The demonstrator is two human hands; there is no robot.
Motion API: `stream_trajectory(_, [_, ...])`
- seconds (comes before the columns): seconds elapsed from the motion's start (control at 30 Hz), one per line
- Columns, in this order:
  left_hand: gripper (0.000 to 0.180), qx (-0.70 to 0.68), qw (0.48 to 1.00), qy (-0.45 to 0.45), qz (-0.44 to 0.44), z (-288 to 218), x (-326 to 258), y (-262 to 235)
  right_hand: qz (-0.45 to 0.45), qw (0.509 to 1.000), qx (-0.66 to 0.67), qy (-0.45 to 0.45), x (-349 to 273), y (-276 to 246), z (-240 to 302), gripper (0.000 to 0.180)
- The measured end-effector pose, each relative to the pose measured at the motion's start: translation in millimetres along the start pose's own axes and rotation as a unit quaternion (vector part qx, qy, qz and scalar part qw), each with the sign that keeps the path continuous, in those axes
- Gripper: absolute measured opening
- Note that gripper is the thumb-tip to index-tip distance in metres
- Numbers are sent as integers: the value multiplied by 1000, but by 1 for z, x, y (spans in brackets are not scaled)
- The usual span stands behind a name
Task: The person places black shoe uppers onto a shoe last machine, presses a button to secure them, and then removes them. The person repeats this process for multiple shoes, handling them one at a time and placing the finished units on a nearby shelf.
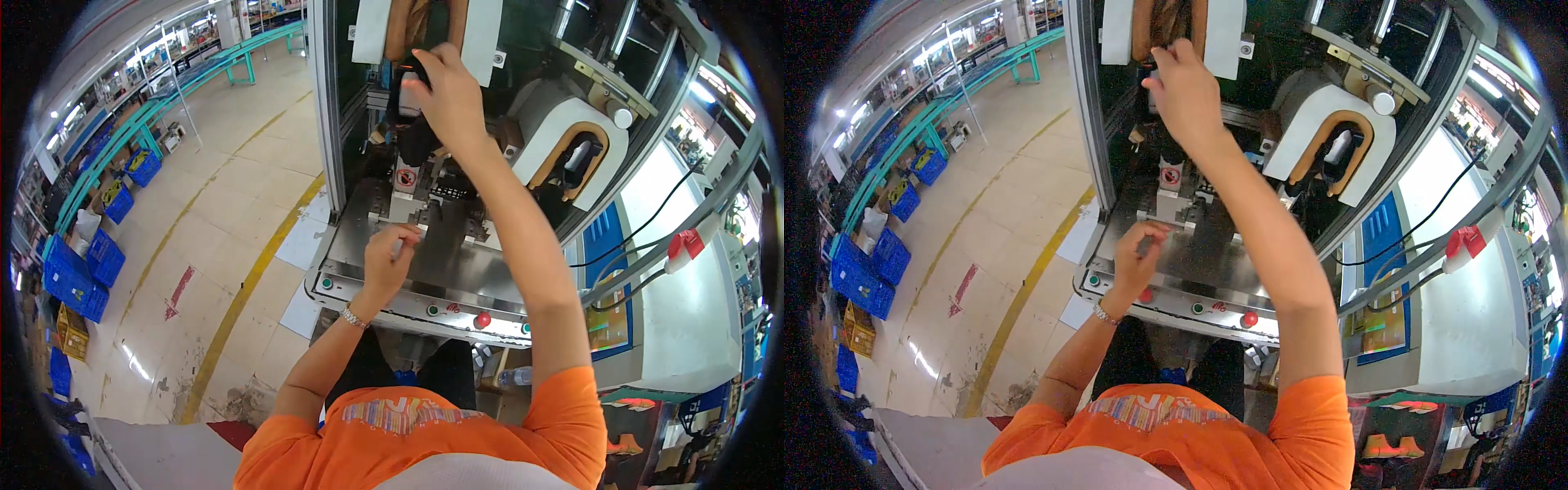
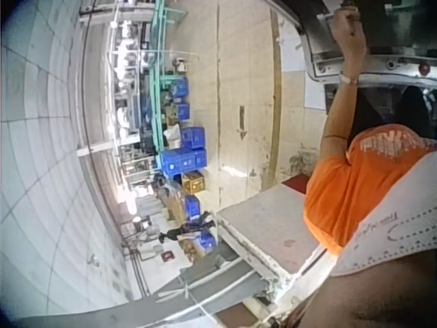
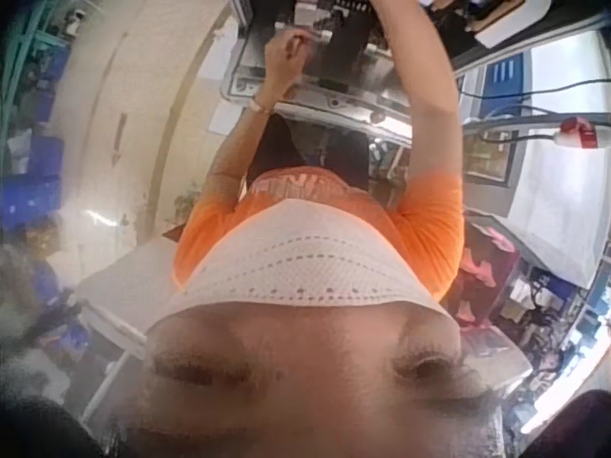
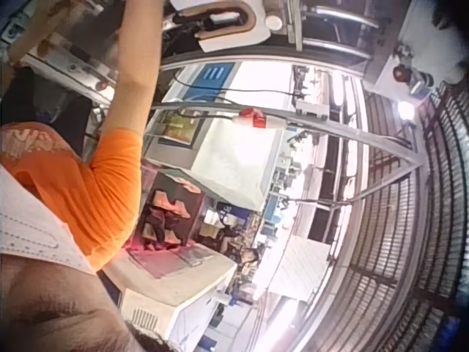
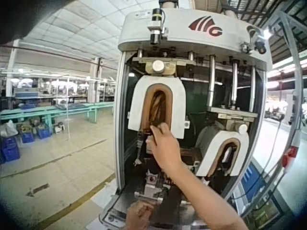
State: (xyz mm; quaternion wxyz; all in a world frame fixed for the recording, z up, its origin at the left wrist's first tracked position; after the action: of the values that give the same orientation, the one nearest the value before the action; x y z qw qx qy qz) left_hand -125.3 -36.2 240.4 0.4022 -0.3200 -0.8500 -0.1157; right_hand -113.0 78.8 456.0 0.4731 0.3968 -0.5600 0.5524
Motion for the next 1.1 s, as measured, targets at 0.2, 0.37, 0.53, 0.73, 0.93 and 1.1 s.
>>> stream_trajectory(0.2, [11,56,998,20,-34,3,8,-46,45,995,-42,-80,11,29,-24,10])
stream_trajectory(0.37, [21,101,985,36,-137,3,34,-88,-138,988,34,-56,-3,-68,23,16])
stream_trajectory(0.53, [46,-304,933,-192,31,-24,49,-49,-78,994,28,73,-40,-130,2,12])
stream_trajectory(0.73, [39,-473,722,-437,254,-25,-39,86,-17,911,24,411,-178,-228,-70,30])
stream_trajectory(0.93, [30,-471,564,-611,294,-13,-155,207,210,843,-83,489,-294,-320,42,72])
stream_trajectory(1.1, [18,-393,462,-685,404,-43,-250,275,240,695,-251,630,-369,-367,89,55])
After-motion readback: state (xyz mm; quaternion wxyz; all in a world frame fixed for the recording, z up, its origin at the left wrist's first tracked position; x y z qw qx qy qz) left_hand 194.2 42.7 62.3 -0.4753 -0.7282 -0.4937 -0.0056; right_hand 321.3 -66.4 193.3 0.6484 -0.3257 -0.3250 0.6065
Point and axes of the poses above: each hand's wrist, its own x-axis towards the middle knuckle, its own y-axis out of the palm, z = x × y, the point moved 5 cm from there along x, towards the middle knuckle, and after that the axes turned 7 degrees about y, right-handed, at the moved point
